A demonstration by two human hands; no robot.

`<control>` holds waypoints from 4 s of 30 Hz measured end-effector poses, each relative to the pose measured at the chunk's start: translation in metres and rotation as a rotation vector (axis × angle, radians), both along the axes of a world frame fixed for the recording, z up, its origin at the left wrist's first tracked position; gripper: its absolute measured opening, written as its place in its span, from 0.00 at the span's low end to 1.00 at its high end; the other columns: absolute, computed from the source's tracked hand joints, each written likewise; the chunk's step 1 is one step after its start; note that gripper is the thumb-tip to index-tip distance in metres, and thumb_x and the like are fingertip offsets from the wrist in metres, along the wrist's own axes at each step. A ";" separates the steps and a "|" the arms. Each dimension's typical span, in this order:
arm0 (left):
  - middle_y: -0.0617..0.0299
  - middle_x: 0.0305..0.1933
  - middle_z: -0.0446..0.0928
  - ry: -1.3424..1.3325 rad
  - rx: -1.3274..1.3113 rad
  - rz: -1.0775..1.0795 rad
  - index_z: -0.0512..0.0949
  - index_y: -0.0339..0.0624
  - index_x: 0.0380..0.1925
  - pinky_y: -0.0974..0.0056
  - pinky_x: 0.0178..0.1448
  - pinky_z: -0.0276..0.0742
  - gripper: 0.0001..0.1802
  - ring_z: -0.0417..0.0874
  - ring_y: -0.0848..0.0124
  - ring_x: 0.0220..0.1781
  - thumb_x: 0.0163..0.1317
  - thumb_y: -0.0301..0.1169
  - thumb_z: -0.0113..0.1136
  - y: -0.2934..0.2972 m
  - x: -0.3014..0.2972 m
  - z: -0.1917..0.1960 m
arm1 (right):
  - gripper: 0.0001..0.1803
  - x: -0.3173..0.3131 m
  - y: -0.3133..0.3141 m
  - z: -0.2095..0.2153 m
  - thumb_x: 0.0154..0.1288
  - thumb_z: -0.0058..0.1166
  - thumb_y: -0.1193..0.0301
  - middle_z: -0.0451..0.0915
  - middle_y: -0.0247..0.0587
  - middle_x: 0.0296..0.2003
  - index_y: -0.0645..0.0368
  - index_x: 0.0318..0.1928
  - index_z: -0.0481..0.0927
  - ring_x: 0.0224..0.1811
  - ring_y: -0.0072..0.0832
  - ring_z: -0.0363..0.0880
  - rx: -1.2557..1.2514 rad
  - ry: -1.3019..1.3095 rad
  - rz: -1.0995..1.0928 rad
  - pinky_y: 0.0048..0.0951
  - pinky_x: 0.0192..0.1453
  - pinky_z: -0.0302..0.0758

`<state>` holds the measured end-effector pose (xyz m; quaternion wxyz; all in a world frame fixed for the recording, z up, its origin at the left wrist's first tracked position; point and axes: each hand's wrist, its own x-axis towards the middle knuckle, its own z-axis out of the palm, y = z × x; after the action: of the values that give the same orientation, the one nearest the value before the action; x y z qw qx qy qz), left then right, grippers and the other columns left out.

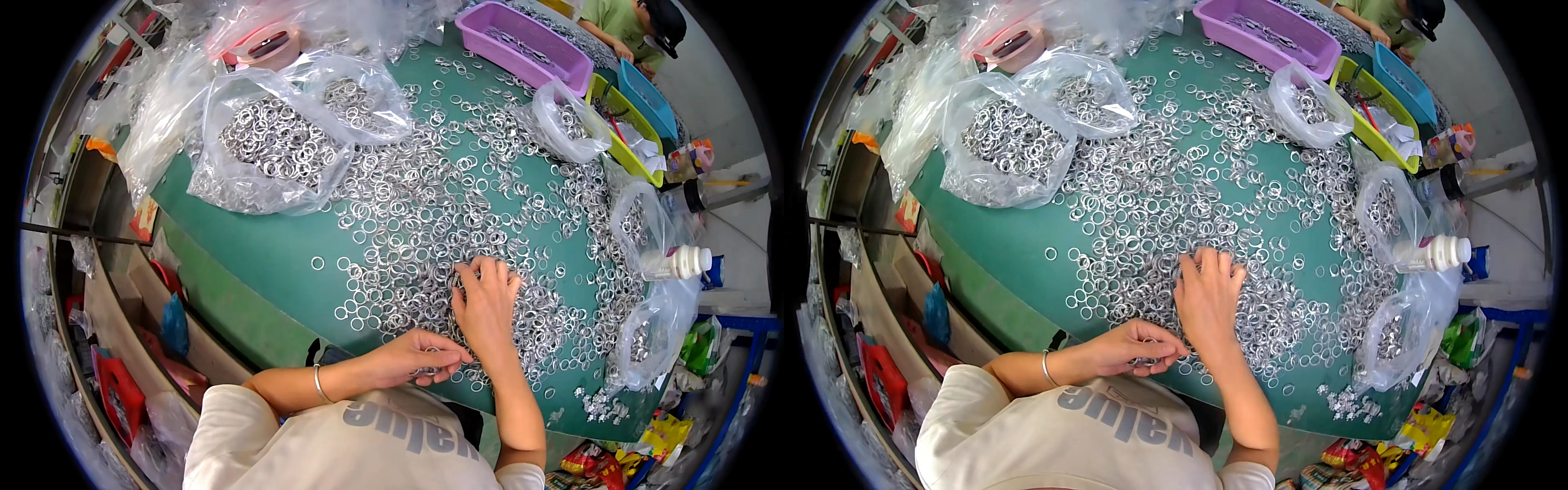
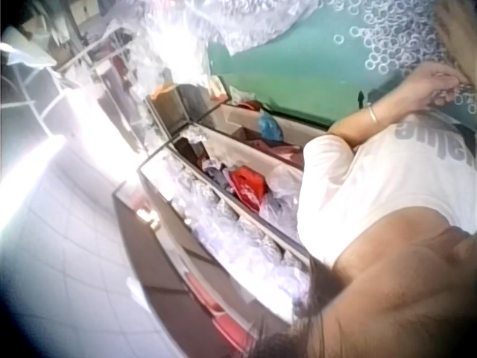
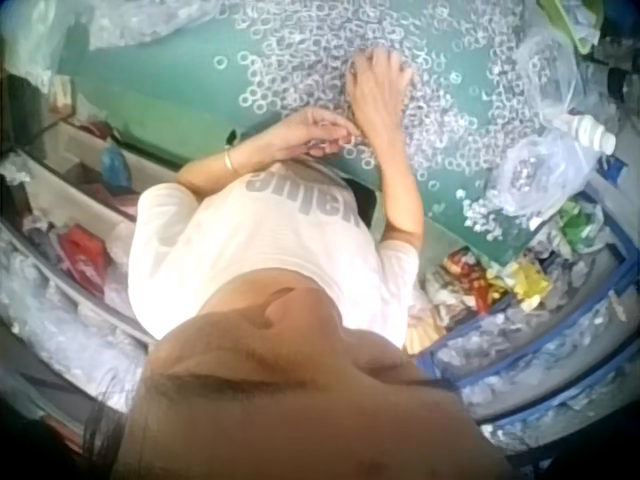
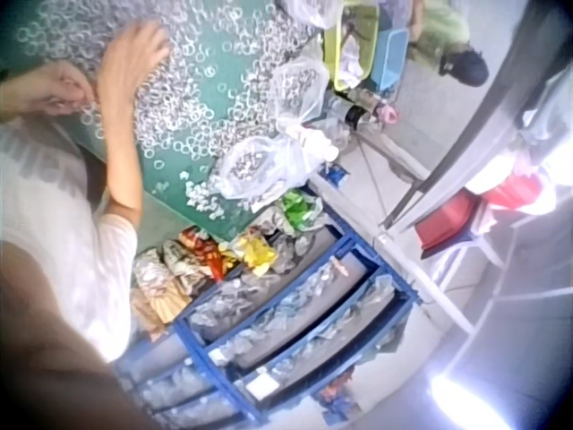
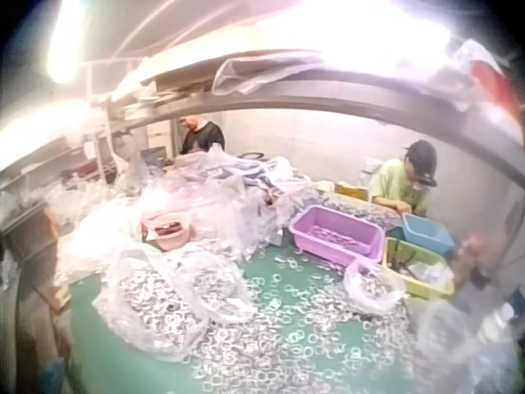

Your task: The person picks up metal rings from a large pile on a green table by hand, gathers them into clusters, and moves them into plastic bags.

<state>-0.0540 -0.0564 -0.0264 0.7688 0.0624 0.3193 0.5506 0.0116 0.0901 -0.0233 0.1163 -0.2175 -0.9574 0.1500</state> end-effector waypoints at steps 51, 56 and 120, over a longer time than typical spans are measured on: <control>0.64 0.25 0.76 0.518 -0.050 0.287 0.80 0.34 0.39 0.78 0.21 0.59 0.09 0.69 0.83 0.22 0.58 0.24 0.61 -0.012 -0.030 0.041 | 0.09 0.032 -0.043 0.020 0.60 0.50 0.84 0.75 0.44 0.45 0.68 0.42 0.77 0.46 0.26 0.75 -1.480 0.652 -0.057 0.25 0.51 0.71; 0.61 0.31 0.80 0.919 0.098 0.400 0.81 0.34 0.37 0.76 0.30 0.71 0.09 0.76 0.79 0.29 0.55 0.22 0.62 -0.006 -0.022 0.042 | 0.09 0.035 -0.047 0.021 0.61 0.50 0.83 0.74 0.43 0.46 0.66 0.42 0.77 0.47 0.27 0.74 -1.681 0.738 -0.156 0.28 0.54 0.70; 0.64 0.29 0.76 0.161 -0.005 0.205 0.78 0.34 0.35 0.79 0.20 0.56 0.10 0.66 0.84 0.21 0.63 0.31 0.56 -0.024 -0.026 0.073 | 0.05 0.048 -0.071 0.057 0.63 0.50 0.78 0.77 0.44 0.32 0.68 0.36 0.77 0.34 0.26 0.73 -1.546 0.812 -0.020 0.25 0.42 0.70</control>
<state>-0.0804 -0.0800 0.0466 0.6805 0.0716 0.3858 0.6188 0.0598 0.0193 0.0337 0.2696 -0.1738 -0.4698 0.8225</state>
